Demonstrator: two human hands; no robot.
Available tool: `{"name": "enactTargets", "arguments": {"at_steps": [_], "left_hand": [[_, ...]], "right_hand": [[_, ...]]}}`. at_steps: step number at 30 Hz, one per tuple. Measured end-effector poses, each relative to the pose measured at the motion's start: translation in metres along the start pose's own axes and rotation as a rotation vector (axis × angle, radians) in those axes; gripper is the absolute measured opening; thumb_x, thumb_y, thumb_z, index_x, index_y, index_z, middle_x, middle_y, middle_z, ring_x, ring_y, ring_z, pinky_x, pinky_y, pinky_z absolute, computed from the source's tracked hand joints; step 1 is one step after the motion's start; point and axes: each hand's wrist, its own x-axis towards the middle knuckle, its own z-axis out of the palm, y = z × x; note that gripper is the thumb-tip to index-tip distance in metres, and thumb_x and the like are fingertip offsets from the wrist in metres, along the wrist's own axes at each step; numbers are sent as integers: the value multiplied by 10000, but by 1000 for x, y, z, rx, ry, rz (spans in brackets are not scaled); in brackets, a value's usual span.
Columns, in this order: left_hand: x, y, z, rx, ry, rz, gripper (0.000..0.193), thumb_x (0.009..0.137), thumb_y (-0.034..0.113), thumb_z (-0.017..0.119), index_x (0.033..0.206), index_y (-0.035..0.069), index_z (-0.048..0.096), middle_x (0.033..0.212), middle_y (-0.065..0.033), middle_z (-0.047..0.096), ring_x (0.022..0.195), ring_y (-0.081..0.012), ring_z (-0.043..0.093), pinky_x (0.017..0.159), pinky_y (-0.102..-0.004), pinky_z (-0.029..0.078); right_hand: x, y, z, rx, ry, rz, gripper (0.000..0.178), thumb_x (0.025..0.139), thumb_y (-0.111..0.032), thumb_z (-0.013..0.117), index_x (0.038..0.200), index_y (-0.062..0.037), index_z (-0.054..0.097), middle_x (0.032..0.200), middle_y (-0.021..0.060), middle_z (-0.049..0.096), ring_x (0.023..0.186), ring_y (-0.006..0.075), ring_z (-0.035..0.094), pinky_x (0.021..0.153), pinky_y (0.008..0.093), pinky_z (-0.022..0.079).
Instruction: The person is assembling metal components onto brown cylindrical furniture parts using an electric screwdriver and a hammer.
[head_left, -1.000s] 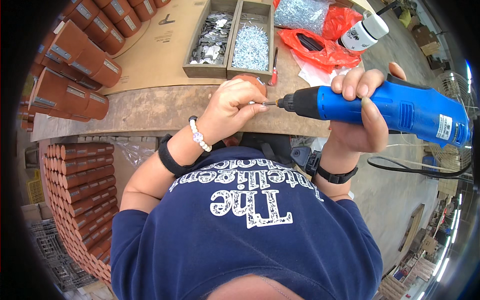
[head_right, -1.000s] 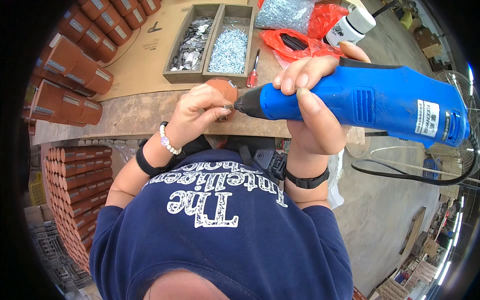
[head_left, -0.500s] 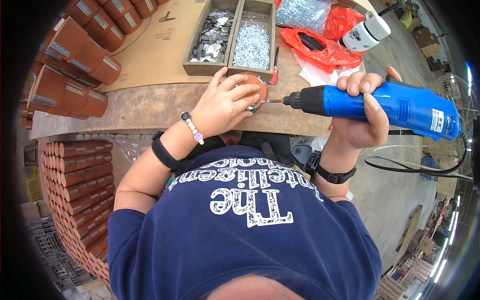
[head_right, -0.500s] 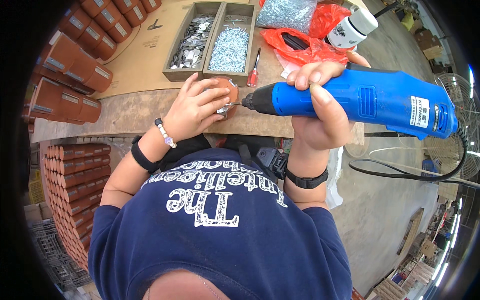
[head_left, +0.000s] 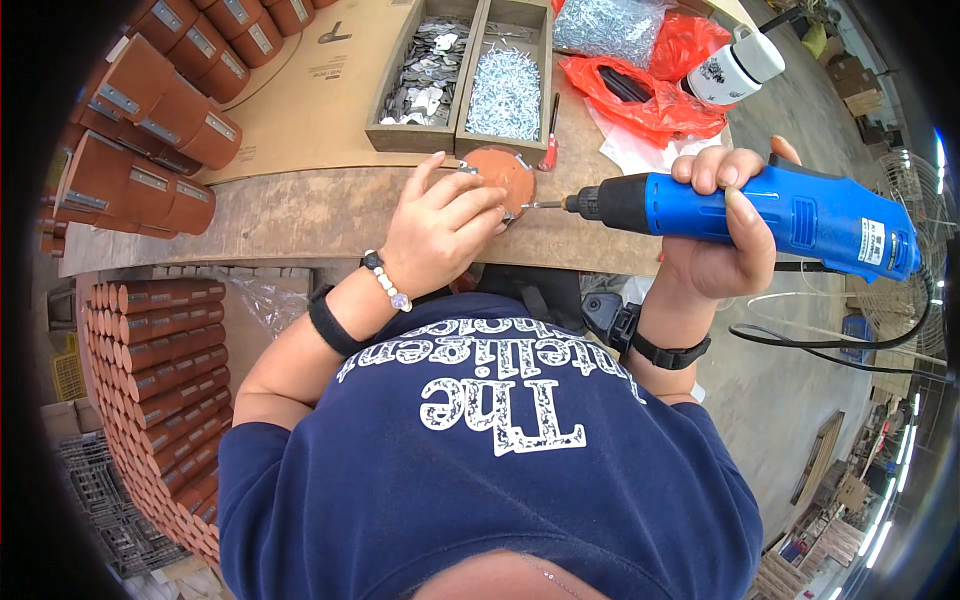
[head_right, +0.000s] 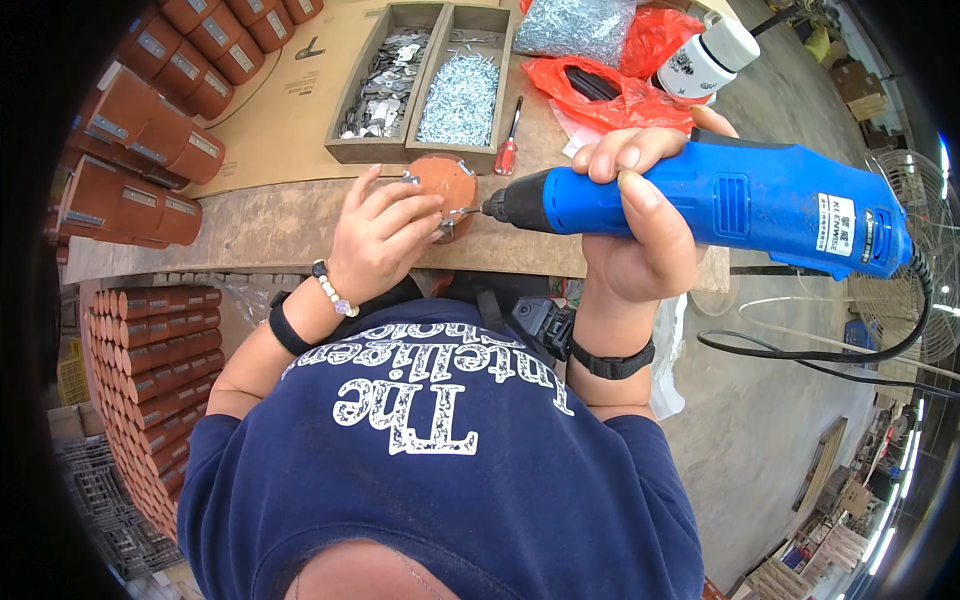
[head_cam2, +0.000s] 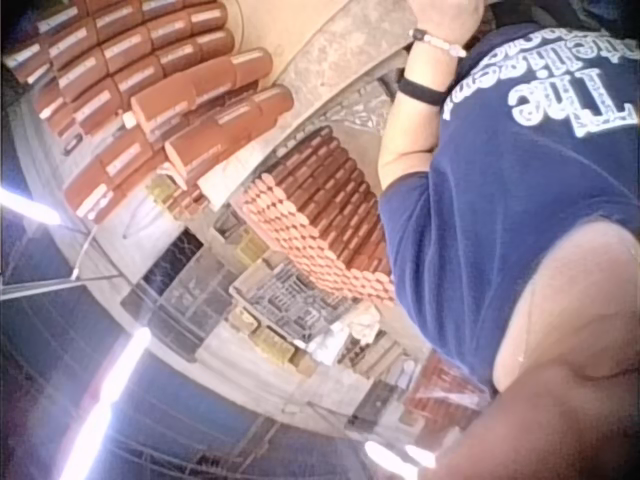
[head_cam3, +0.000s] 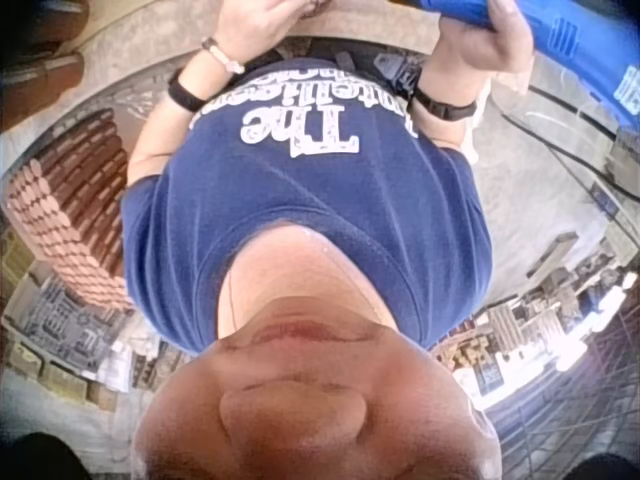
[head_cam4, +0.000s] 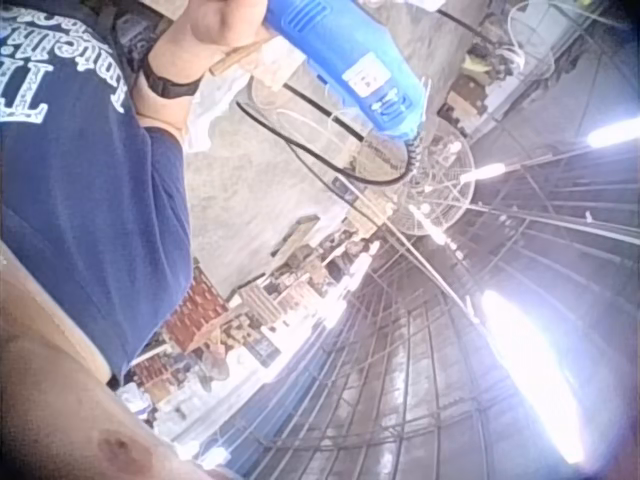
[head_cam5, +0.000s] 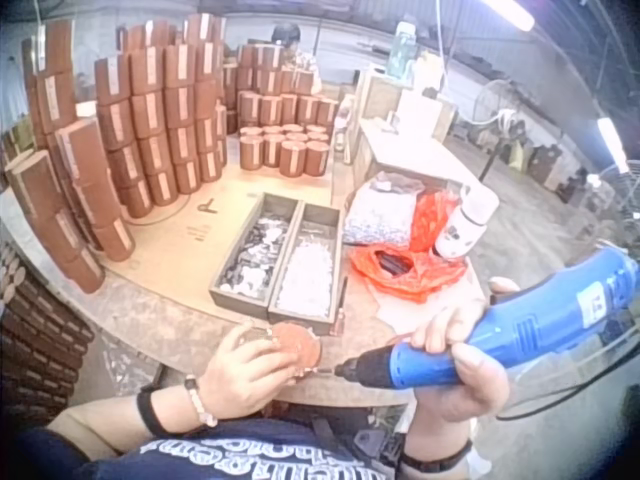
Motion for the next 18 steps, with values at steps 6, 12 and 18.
{"name": "enactTargets", "arguments": {"at_steps": [6,12,18], "left_hand": [[9,0,-2,16,106,-46,110,611,71,651,678,91,568,790,13,590,807,-164,549,870,-434,337],[10,7,8,-32,8,-102,143,599,112,672,639,96,536,736,12,570,800,-177,536,873,-442,330],[10,9,7,-91,-7,-205,200,597,165,683,748,89,577,848,-20,565,890,-216,505,893,-455,305]], "right_hand": [[0,1,-1,4,10,-4,537,648,-69,486,1157,-9,324,762,96,484,695,196,481,658,381,410],[-1,0,-1,-10,5,-8,533,646,-69,489,1152,-9,330,761,96,485,693,196,482,657,382,412],[-2,1,-3,-2,9,-1,535,649,-66,487,1156,-10,323,762,99,488,693,198,482,659,385,415]]}}
